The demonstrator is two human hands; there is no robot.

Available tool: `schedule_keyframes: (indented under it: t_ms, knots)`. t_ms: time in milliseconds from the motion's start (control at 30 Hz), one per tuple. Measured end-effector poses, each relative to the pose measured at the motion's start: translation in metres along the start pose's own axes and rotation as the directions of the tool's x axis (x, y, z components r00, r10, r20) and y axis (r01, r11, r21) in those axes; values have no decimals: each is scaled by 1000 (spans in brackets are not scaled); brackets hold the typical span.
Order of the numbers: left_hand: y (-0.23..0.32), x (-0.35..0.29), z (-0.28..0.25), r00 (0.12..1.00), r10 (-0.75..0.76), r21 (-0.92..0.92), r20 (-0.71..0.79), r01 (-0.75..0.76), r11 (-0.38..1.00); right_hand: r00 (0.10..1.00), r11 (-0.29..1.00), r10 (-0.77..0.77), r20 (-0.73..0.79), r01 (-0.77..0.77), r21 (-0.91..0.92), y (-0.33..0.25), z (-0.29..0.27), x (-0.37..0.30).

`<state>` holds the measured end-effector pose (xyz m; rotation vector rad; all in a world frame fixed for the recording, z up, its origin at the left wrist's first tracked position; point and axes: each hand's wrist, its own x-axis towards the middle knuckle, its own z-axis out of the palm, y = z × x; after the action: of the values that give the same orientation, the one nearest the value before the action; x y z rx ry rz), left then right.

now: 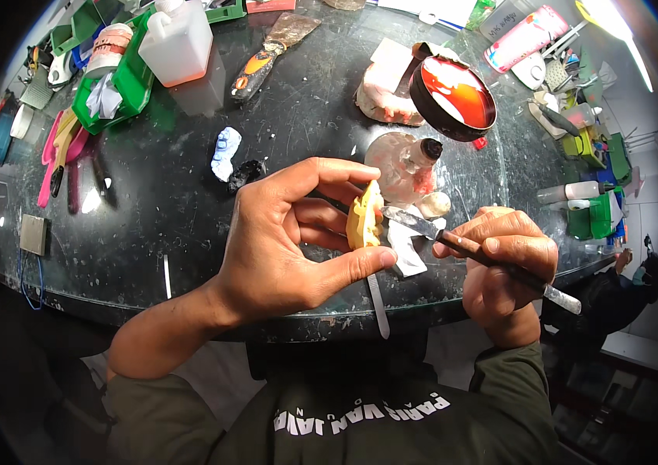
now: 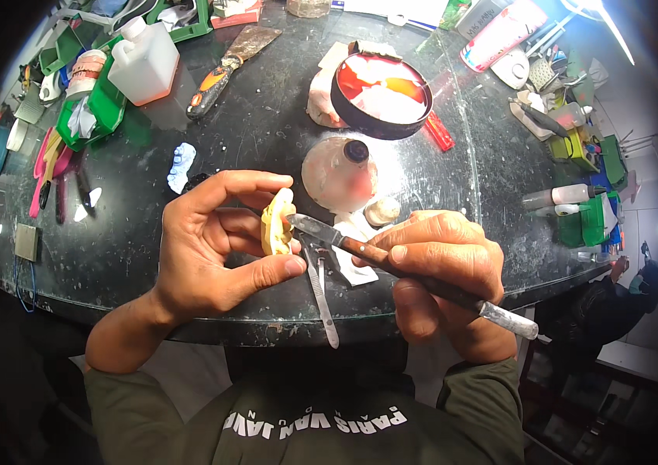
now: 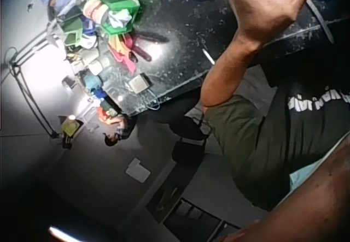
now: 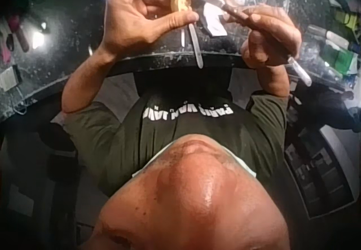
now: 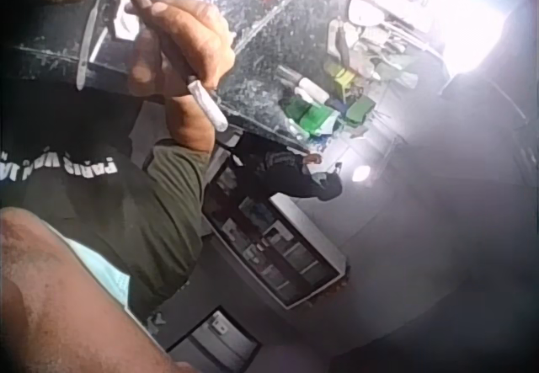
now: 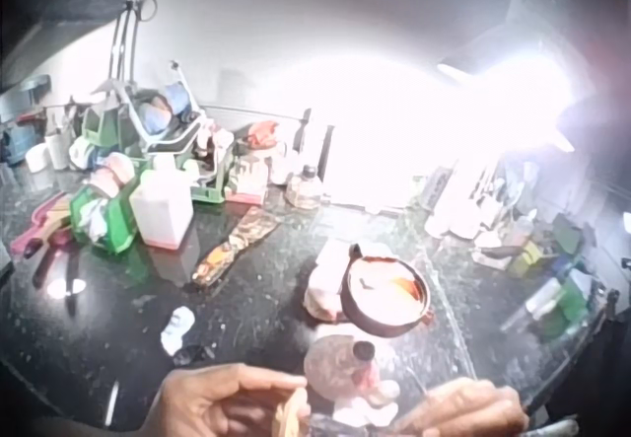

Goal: The person holds a dental model and sculpts wax onto it using a metal dental tool.

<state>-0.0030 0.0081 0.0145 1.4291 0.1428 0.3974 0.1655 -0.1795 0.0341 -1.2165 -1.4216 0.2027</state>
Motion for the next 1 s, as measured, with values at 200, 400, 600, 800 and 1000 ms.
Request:
schedule_keyframes:
  t_ms: [200,400,600,800,1000]
  knots:
    - [0,-1,-1,1000,2,-2,-3,-2,1000,999,1000,7,-38,-7,-11,0,3,-2]
    - [-1,1,-1,1000,3,16,25,-3,1000,998,998,-51,-44,49,-48,5,-2,-1]
    - [-1,2,-1,994,14,52,-112,-8,999,803,989,-149,-577,124,-83,18,-64,24]
    - [-4,1,-3,999,18,107,-32,-15,994,712,759,523,-469,-639,-124,38,-114,21]
    - [-3,-1,-1,998,-10,164,-66,21,986,629,517,776,-45,-675,-527,80,-101,16]
